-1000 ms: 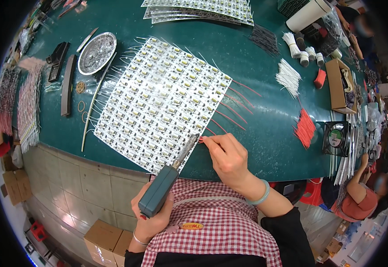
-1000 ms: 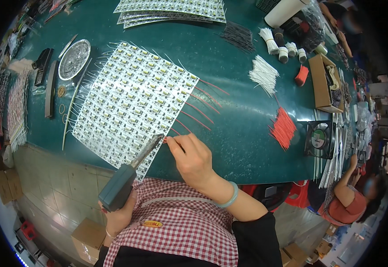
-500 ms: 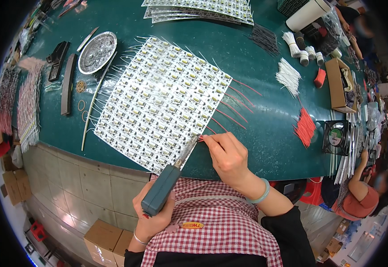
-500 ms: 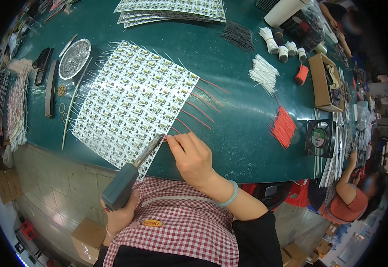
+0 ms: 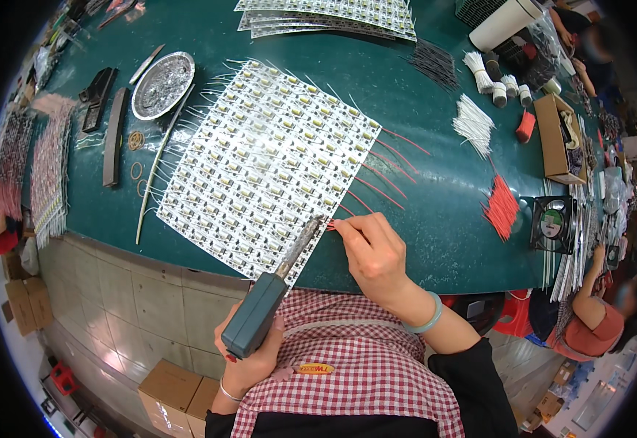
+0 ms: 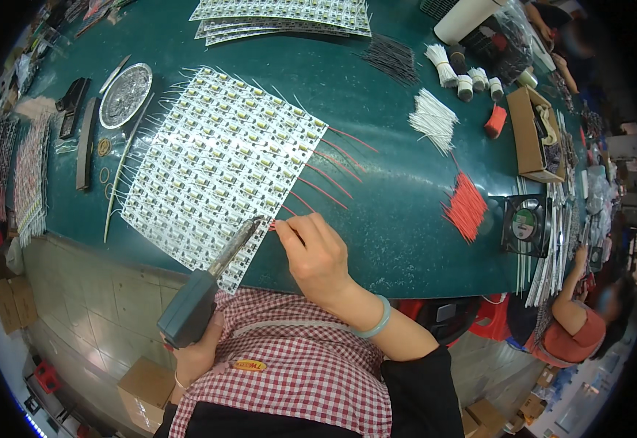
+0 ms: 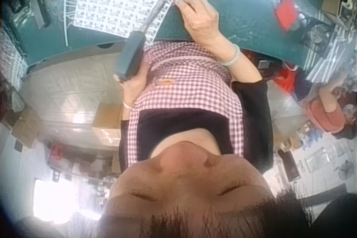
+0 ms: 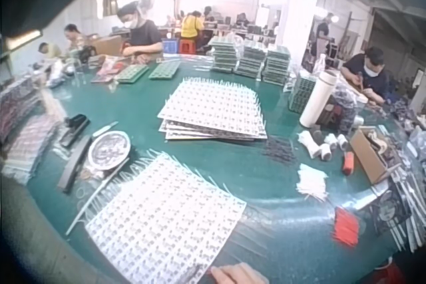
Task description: The person solders red and white wires onto a grid of LED modules using a soldering iron. They repeatedly pick wires, apply solder to connection points, and trim excess wire with a tool. The work is performed at a green table in a busy workshop with other workers visible in the background.
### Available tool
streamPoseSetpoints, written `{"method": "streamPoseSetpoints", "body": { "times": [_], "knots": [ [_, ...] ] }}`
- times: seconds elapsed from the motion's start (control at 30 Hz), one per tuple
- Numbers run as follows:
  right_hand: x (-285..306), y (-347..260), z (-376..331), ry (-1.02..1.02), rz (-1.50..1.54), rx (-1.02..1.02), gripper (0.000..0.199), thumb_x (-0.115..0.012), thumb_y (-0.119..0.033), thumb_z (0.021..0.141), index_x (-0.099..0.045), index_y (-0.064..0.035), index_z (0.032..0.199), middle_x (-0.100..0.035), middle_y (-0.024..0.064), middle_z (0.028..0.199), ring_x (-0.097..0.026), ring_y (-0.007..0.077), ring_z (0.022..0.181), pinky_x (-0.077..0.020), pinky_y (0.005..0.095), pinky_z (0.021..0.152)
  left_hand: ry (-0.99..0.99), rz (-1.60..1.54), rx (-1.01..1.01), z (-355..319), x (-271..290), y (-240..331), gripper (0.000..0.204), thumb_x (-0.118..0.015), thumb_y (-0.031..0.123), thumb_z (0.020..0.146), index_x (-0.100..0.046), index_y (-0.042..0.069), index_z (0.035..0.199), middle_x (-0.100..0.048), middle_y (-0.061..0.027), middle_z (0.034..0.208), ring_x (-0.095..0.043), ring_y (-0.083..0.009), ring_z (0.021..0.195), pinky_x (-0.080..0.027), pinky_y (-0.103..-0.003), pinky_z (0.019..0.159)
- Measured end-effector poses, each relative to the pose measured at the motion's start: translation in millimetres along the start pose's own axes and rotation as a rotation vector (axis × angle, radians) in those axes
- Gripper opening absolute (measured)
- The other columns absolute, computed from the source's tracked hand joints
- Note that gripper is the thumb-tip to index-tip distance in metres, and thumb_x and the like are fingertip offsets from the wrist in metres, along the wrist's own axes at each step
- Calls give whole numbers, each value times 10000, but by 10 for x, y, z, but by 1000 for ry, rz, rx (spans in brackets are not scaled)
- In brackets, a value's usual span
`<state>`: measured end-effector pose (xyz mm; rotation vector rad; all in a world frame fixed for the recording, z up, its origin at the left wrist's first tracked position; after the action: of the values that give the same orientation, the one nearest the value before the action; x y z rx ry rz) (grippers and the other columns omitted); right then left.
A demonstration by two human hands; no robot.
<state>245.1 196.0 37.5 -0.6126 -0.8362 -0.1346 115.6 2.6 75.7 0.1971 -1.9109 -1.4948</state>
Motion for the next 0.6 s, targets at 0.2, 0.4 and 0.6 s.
{"method": "streamPoseSetpoints", "body": {
  "times": [0.2, 0.4, 0.6],
  "knots": [
    [62, -76, -26, 117, -16, 143, 304, -700, 48, 684, -657, 8, 983, -612, 67, 838, -577, 217, 707, -462, 306, 563, 35, -17, 24, -60, 40, -4, 231, -735, -6, 752, -676, -56, 969, -670, -135, 873, -644, -170, 684, -507, -275, 605],
    [12, -129, -90, 27, 82, 50, 312, -732, 108, 673, -676, 5, 962, -641, 79, 816, -587, 226, 677, -470, 314, 550, 9, 19, 25, -89, 54, 0, 251, -731, -16, 750, -674, -65, 989, -673, -139, 887, -648, -171, 697, -509, -278, 611],
    [-54, -98, -137, 20, 65, 81, 315, -700, 52, 705, -643, 5, 1011, -614, 78, 827, -578, 221, 688, -461, 320, 555, 0, 34, 3, -121, 57, -7, 257, -725, -29, 746, -669, -72, 994, -678, -146, 908, -660, -178, 717, -516, -283, 623]
  ]
}}
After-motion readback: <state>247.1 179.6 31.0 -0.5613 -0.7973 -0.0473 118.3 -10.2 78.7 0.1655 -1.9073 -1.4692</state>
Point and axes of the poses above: each hand's wrist, its own z-axis towards the middle knuckle, its own x-axis out of the back of the hand, y = z × x, the point moved 2 cm from there along z, towards the middle knuckle
